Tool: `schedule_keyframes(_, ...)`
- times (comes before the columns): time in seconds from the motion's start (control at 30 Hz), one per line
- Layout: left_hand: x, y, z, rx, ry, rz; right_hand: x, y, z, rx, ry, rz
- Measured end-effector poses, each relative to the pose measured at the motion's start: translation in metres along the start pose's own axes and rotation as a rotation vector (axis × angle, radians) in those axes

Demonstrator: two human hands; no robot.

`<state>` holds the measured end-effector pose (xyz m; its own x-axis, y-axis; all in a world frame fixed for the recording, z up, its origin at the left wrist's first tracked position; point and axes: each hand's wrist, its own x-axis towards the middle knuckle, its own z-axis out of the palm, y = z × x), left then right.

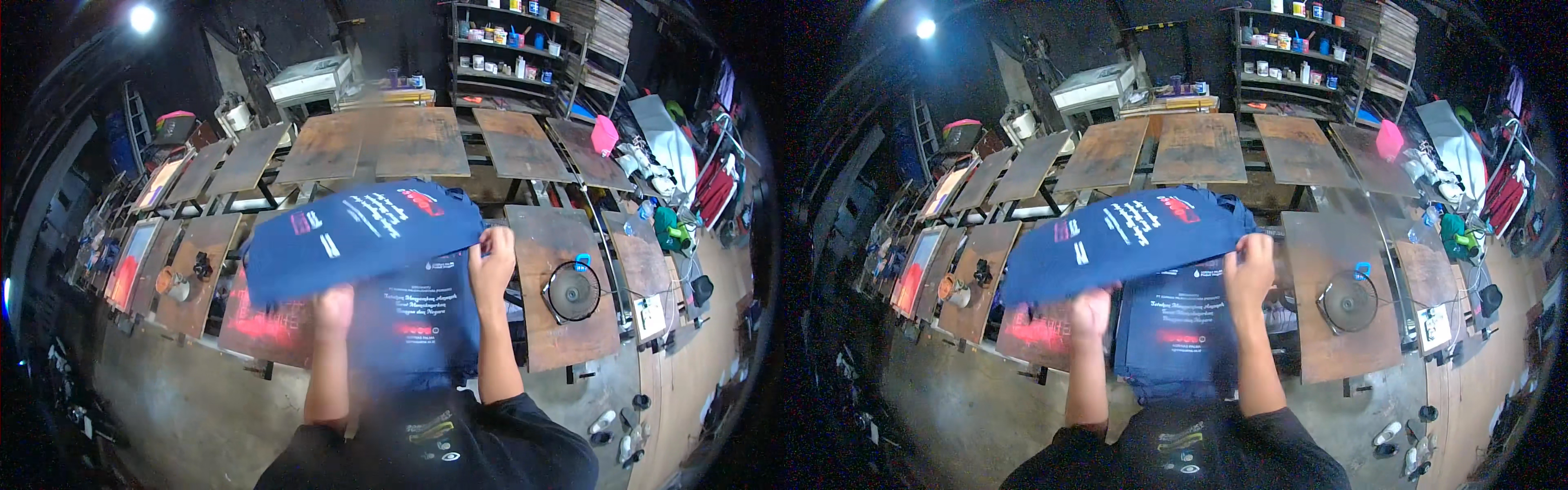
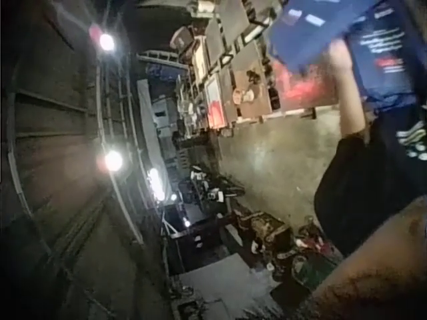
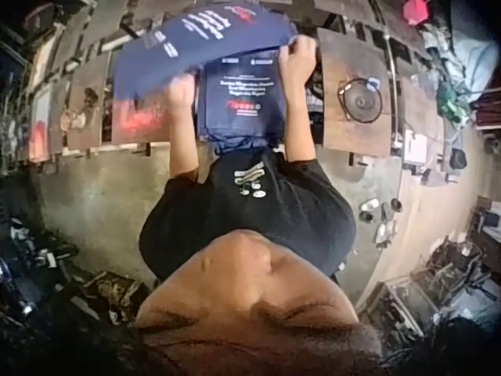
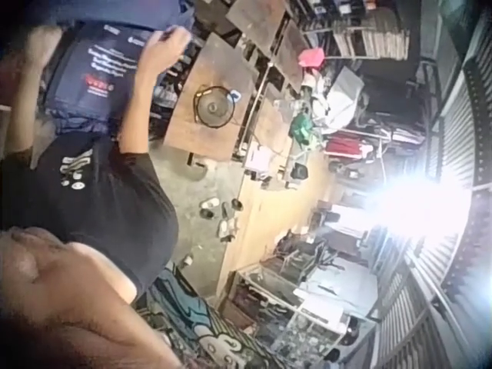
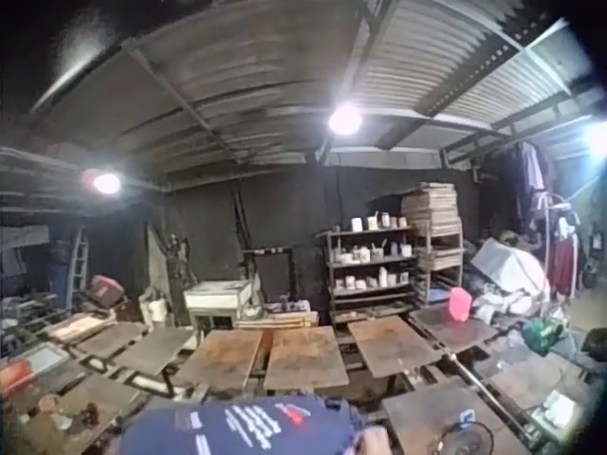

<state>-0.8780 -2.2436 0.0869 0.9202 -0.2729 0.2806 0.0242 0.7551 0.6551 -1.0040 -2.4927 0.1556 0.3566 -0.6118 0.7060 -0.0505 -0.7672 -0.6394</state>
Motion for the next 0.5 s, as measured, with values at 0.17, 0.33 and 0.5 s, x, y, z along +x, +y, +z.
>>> schedule_keyframes(0.17, -0.086, -0.027, -0.054, 0.256, -0.28, -0.387, -0.002, 0.063, 0.007, 0.009, 0.129, -0.031)
schedule_keyframes(0.33, -0.182, 0.004, -0.137, 1.035, -0.688, -0.73, -0.056, 0.112, 0.0, 0.095, 0.021, 0.261)
schedule_keyframes(0.5, -0.147, 0.059, -0.111, 1.249, -0.507, -0.819, -0.097, 0.127, -0.012, 0.232, 0.056, 0.393)
